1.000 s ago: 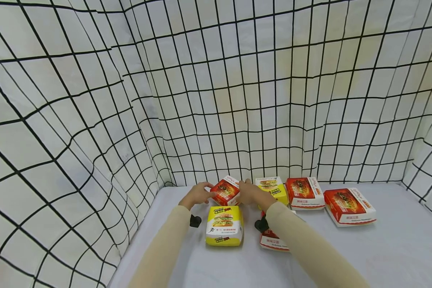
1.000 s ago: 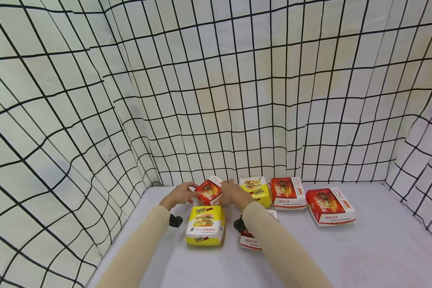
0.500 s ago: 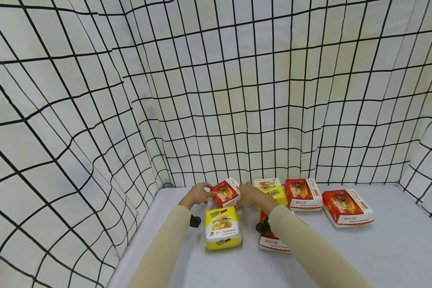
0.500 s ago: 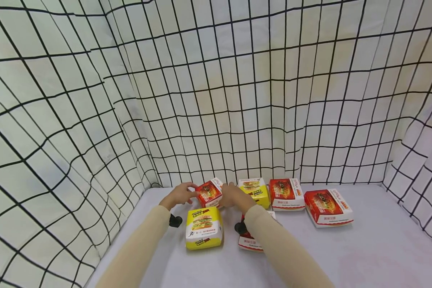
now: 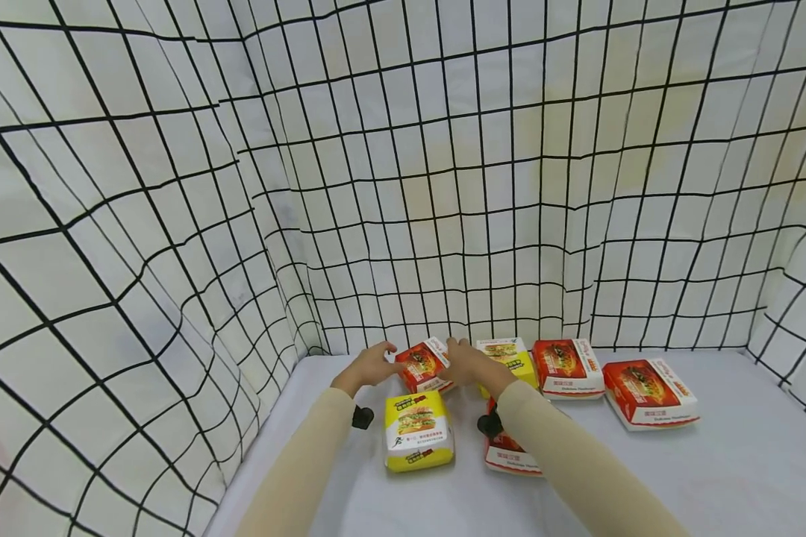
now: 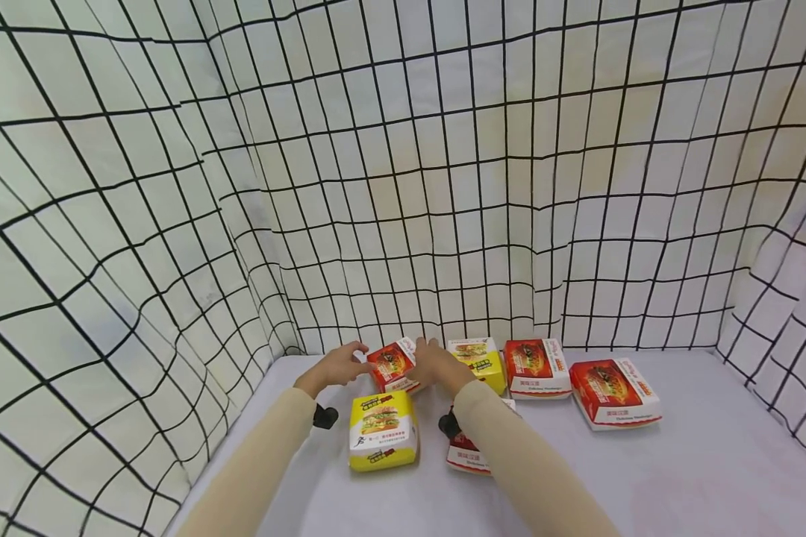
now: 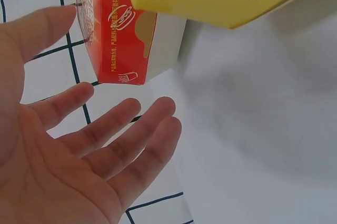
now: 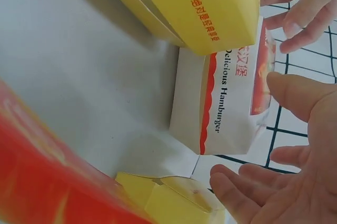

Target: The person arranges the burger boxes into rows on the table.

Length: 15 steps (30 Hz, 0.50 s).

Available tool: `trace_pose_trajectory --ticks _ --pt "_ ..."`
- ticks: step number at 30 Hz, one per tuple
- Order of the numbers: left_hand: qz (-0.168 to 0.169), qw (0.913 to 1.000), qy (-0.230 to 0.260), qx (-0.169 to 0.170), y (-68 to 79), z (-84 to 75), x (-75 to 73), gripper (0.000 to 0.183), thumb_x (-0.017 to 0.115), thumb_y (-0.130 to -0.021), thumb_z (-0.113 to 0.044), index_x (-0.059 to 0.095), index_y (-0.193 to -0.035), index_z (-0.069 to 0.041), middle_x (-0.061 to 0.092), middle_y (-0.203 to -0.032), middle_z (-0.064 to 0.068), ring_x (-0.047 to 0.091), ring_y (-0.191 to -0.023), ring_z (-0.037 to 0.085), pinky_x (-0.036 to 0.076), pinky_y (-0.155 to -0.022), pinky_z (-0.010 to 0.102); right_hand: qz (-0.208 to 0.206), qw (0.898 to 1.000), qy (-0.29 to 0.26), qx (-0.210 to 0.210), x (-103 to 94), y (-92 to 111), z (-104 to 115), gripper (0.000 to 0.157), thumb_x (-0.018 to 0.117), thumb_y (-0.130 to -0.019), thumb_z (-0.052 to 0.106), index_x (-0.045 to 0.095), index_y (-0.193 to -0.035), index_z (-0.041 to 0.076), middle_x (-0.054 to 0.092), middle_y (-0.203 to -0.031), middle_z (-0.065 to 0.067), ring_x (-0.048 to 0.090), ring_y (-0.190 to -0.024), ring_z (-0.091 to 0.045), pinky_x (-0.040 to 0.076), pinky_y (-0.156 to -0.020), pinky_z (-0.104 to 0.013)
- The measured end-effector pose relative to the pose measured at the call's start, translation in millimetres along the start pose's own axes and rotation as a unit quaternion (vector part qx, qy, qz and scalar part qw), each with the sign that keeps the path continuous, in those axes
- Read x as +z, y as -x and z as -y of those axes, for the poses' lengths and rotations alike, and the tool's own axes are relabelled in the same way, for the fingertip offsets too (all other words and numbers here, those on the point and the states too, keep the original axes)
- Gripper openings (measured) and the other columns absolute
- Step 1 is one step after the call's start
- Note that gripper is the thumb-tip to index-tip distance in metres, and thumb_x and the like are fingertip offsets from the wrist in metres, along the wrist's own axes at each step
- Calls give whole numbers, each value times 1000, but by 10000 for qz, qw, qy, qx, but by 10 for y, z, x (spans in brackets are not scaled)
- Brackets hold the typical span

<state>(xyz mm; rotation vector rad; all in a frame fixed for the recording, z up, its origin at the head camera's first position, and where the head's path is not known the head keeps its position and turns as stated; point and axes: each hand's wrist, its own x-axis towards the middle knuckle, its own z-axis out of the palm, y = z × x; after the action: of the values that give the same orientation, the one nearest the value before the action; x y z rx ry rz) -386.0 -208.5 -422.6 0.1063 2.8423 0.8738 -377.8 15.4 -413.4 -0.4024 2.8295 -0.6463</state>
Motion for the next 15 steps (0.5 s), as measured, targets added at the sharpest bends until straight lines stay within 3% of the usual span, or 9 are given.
trace_pose_trajectory --ticks 7,15 --pt "120 9998 -158 -96 58 -95 34 71 71 -82 -47 45 -139 -14 60 -122 12 58 -96 24 52 -74 38 79 9998 -138 122 42 -19 -11 80 64 -90 41 26 -149 3 32 -152 -23 37 -138 -37 36 -109 -53" --pt "155 9991 -388 36 58 -108 109 74 73 -81 -49 43 -139 -14 57 -133 10 57 -105 25 52 -78 41 4 9990 -166 414 162 -47 -16 73 67 -88 41 35 -144 6 47 -140 -18 50 -123 -32 42 -101 -52"
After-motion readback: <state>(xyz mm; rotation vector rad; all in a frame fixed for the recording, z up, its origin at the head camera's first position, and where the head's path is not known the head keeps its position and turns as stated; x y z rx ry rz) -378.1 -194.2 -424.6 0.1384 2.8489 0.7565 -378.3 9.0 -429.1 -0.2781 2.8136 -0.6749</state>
